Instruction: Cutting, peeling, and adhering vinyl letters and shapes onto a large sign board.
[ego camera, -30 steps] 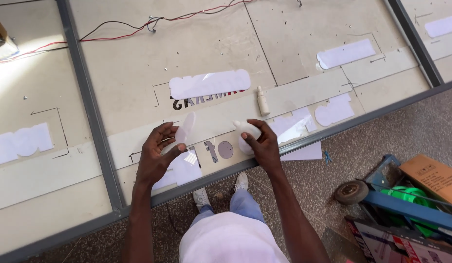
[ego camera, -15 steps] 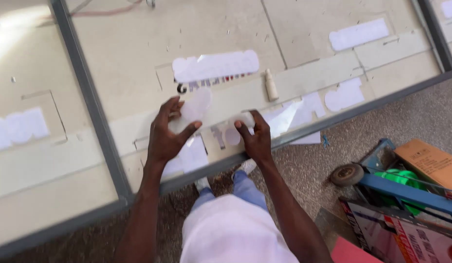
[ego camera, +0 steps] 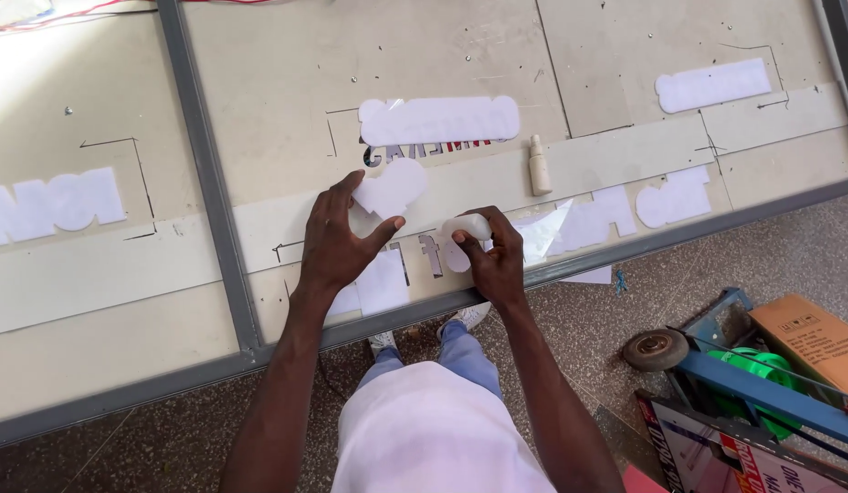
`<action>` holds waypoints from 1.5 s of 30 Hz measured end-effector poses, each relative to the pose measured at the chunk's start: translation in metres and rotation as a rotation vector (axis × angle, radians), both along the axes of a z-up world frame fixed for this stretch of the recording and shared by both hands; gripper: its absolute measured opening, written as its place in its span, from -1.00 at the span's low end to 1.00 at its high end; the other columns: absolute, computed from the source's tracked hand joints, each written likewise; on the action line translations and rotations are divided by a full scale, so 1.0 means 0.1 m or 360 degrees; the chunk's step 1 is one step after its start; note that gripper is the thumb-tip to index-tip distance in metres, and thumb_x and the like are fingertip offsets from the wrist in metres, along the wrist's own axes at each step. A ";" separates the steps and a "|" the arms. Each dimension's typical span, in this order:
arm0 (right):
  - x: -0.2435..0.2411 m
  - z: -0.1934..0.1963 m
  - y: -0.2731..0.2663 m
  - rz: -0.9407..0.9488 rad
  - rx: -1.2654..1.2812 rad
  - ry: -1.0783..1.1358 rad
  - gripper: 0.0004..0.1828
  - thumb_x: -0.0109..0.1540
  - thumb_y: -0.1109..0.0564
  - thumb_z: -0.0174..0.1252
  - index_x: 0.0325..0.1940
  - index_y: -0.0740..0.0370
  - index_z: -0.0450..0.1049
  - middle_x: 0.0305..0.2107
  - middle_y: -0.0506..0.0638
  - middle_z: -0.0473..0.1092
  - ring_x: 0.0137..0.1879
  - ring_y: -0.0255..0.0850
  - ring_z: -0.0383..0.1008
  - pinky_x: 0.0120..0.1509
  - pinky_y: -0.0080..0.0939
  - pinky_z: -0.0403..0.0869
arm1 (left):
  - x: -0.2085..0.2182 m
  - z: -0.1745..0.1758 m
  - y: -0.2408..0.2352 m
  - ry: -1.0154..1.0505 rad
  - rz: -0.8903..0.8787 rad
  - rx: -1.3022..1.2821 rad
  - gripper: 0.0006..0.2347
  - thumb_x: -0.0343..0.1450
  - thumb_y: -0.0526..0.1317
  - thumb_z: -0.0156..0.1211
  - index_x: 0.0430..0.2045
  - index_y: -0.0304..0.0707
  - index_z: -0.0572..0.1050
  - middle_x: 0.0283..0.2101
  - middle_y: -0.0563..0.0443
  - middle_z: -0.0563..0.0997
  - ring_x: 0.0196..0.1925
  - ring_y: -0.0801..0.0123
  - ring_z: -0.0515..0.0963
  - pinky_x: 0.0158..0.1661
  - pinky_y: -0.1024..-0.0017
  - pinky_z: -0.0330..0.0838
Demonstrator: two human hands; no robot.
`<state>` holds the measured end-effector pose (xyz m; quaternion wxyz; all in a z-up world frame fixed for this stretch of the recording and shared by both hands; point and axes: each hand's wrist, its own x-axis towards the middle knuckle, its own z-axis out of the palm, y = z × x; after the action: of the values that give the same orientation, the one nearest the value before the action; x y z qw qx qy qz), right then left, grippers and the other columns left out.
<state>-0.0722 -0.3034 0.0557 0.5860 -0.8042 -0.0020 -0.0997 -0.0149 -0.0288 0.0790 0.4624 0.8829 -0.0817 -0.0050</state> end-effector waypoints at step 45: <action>-3.52 -0.07 -2.45 -0.0845 0.1168 0.0168 -0.54 0.29 0.10 0.50 0.19 0.29 0.53 -0.10 0.17 0.65 -0.09 -0.03 0.77 -0.20 -0.17 0.69 | -2.50 -0.50 -2.84 -0.0445 -0.1292 -0.0114 -0.25 0.32 0.03 0.72 0.42 -0.16 0.49 0.48 -0.17 0.58 0.47 0.06 0.59 0.44 0.12 0.45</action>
<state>-0.4246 -0.5485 0.0486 0.7856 -0.5199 0.2695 -0.1996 -0.2652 -0.3129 0.0294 0.4379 0.7547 -0.4844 -0.0640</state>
